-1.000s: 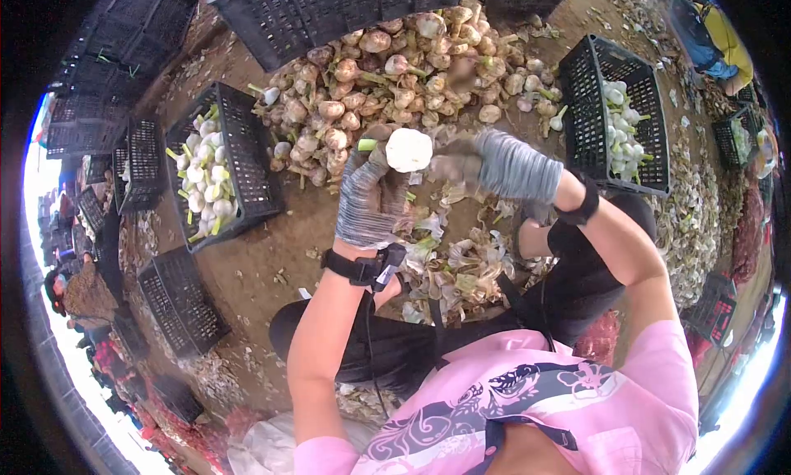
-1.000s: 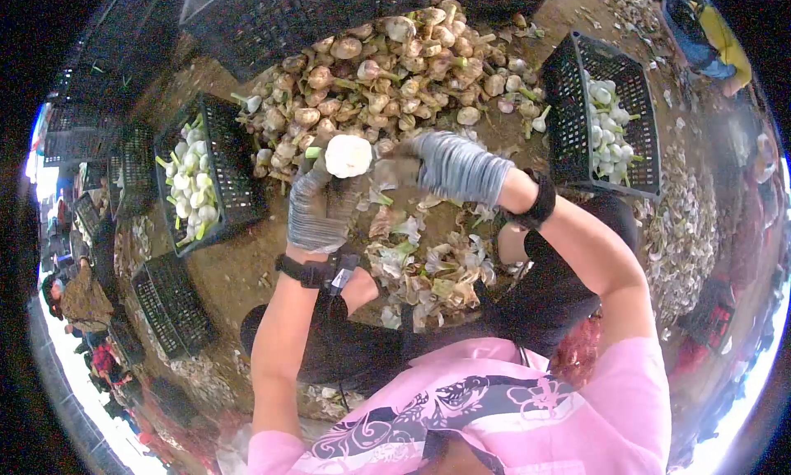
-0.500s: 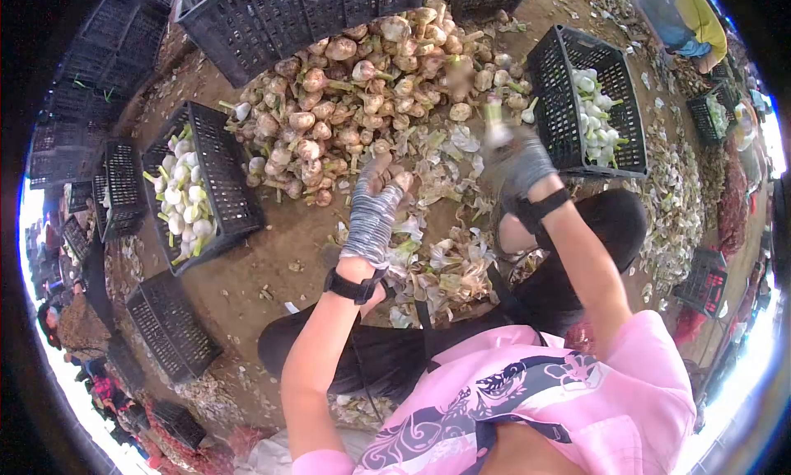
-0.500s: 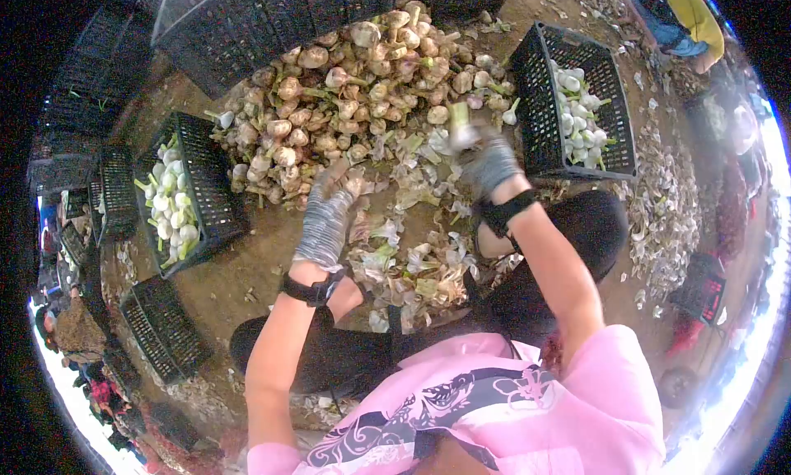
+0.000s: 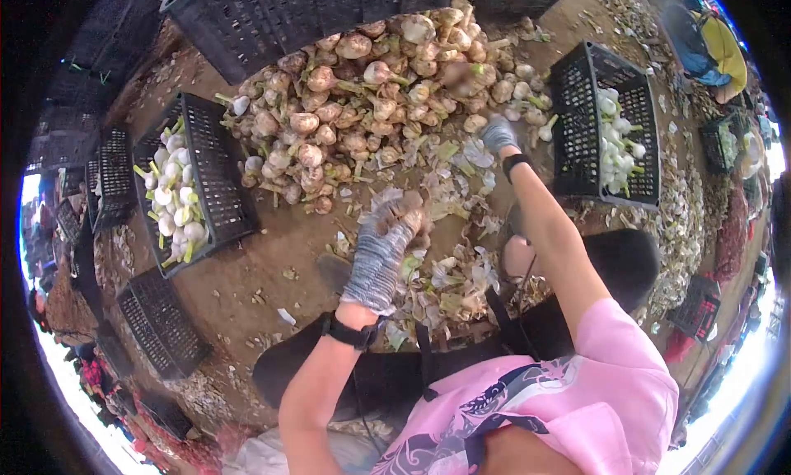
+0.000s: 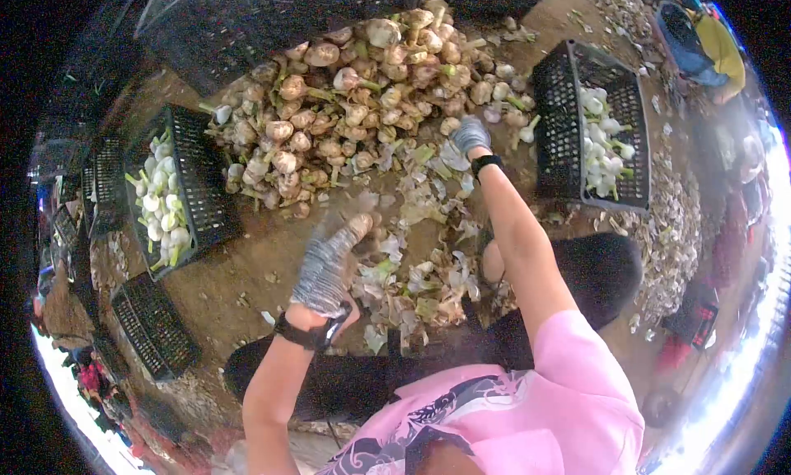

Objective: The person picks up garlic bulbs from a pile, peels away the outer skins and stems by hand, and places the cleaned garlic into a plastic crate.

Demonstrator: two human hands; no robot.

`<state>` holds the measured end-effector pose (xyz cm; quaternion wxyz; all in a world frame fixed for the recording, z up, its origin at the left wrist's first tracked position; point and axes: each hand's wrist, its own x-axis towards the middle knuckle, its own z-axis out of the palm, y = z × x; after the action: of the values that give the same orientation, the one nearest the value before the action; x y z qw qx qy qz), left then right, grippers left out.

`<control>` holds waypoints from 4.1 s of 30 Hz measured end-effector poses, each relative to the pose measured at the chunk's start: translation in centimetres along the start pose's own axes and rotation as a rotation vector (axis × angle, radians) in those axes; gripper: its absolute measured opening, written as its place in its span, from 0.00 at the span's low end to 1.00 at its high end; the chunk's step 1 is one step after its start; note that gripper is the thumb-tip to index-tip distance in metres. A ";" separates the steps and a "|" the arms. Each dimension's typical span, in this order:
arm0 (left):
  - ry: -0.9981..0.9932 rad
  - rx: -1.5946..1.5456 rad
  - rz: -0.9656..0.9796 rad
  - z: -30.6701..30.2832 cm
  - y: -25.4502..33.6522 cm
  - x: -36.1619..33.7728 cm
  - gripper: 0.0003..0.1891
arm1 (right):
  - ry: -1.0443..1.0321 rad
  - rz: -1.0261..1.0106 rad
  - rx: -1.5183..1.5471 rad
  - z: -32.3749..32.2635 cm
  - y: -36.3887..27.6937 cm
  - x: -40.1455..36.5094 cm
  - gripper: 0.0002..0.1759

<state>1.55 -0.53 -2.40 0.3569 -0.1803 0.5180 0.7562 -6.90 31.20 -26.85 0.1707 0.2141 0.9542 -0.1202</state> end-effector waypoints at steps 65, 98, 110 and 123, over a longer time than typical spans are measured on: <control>-0.323 -0.129 -0.293 -1.8 1.1 1.2 0.31 | -0.185 -0.706 0.918 -18.4 -11.4 -24.8 0.13; 0.195 1.054 1.132 0.2 2.7 0.0 0.18 | -0.209 -0.551 1.406 -15.8 -10.4 -24.0 0.13; -0.130 0.452 0.635 -0.2 4.3 -1.2 0.09 | -0.599 -0.208 2.035 -16.6 -9.7 -22.3 0.12; -0.251 -0.640 0.201 -2.8 3.1 1.2 0.13 | -1.555 -0.194 2.209 -19.9 -10.1 -25.4 0.20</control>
<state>-1.80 -3.34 -2.24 0.2670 -0.1369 0.2225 0.9276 4.67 18.99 2.43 0.3929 0.0480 0.0285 -0.9179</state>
